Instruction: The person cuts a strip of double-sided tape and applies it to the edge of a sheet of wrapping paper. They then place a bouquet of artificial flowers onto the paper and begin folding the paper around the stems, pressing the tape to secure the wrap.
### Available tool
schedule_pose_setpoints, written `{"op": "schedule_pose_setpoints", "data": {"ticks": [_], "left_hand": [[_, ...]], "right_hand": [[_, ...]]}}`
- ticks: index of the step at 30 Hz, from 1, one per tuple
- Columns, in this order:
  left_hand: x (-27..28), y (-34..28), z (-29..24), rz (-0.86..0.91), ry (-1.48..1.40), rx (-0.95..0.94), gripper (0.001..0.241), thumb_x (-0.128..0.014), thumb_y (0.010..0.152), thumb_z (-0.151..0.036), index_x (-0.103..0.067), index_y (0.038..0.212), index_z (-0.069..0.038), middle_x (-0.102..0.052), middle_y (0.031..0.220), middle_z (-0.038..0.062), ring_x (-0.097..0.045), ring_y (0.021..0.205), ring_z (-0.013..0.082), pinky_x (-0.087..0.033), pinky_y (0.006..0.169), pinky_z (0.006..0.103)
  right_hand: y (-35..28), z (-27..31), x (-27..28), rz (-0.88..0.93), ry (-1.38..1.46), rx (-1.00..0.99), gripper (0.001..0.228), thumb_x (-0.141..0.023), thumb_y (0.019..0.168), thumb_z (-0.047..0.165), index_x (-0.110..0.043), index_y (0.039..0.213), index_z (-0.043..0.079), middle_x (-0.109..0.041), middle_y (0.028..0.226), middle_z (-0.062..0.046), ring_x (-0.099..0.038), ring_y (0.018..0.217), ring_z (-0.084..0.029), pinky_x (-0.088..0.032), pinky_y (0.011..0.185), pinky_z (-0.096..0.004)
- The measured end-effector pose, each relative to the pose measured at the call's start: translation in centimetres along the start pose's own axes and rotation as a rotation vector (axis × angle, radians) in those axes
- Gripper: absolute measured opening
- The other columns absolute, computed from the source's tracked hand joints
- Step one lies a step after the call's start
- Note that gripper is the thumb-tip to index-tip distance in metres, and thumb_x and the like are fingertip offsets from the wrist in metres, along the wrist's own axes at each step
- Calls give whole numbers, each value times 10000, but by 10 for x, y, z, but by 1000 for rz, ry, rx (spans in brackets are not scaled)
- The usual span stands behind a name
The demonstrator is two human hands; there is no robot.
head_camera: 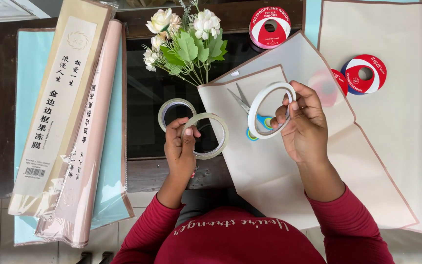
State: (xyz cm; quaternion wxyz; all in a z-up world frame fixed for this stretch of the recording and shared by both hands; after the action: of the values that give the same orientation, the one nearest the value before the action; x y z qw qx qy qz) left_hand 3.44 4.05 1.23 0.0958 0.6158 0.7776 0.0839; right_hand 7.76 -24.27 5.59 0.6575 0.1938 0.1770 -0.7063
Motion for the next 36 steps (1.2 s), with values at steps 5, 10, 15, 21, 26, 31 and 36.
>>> {"op": "schedule_pose_setpoints", "data": {"ticks": [5, 10, 15, 21, 26, 31, 36], "left_hand": [[27, -23, 24, 3, 304, 83, 188, -473, 1072, -49, -542, 1235, 16, -703, 801, 126, -437, 554, 127, -406, 568, 282], [49, -34, 46, -30, 569, 136, 177, -488, 1089, -72, -566, 1239, -19, -707, 915, 155, -601, 697, 252, -504, 631, 378], [49, -31, 18, -154, 1122, -110, 240, -679, 997, -80, -662, 1223, -160, -549, 1127, 67, -582, 892, 255, -516, 698, 381], [45, -36, 9, -213, 1177, -114, 516, -739, 905, -155, -558, 1387, -186, -402, 1226, 78, -339, 998, 305, -275, 882, 453], [-6, -45, -51, -47, 731, -478, 638, -704, 950, -399, -501, 1461, -76, -448, 1387, 180, -369, 1226, 384, -80, 1139, 508], [-64, -35, -91, 275, 614, -621, 413, -522, 1017, -518, -744, 1115, -184, -714, 1018, -15, -627, 1223, 247, 141, 1210, 587], [-79, -34, -81, 378, 408, -431, 314, -652, 952, -441, -725, 903, -140, -653, 771, 6, -591, 851, 224, -235, 1173, 566]], "right_hand": [[-16, -55, 27, -172, 260, -355, 276, -511, 1039, 21, -526, 1313, 43, -613, 1009, -90, -748, 1047, -260, -643, 935, -471], [-30, -89, 30, -206, 429, -548, 132, -502, 1047, 18, -553, 1165, 49, -580, 988, -102, -690, 1229, -329, -569, 1038, -567], [-41, -57, -9, -112, 350, -473, 249, -526, 1032, 53, -589, 1258, -32, -597, 1003, -116, -672, 1256, -358, -531, 1046, -627], [-45, -59, -9, 110, 13, -301, 501, -584, 1004, 125, -496, 1453, -81, -551, 1071, -92, -737, 988, -190, -647, 895, -380], [-49, -52, -17, 197, -88, -200, 498, -621, 982, 92, -525, 1421, -122, -530, 1069, -149, -744, 920, -239, -666, 820, -387], [-52, -38, -24, 288, -158, -108, 478, -643, 973, 94, -555, 1372, -155, -534, 1033, -207, -758, 797, -283, -676, 747, -447], [-48, -16, -32, 309, -97, -111, 611, -712, 885, 20, -485, 1424, -157, -570, 1040, -188, -761, 838, -242, -656, 810, -416]]}}
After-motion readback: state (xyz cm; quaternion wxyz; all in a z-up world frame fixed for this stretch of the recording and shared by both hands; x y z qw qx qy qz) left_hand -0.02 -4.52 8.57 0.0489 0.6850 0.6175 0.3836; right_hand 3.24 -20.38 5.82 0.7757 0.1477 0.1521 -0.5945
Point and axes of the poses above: each hand's wrist, its own y-axis towards the middle knuckle, its own x-axis out of the back of the hand, z = x × y, the point moved 10 cm from there along y, towards the middle knuckle
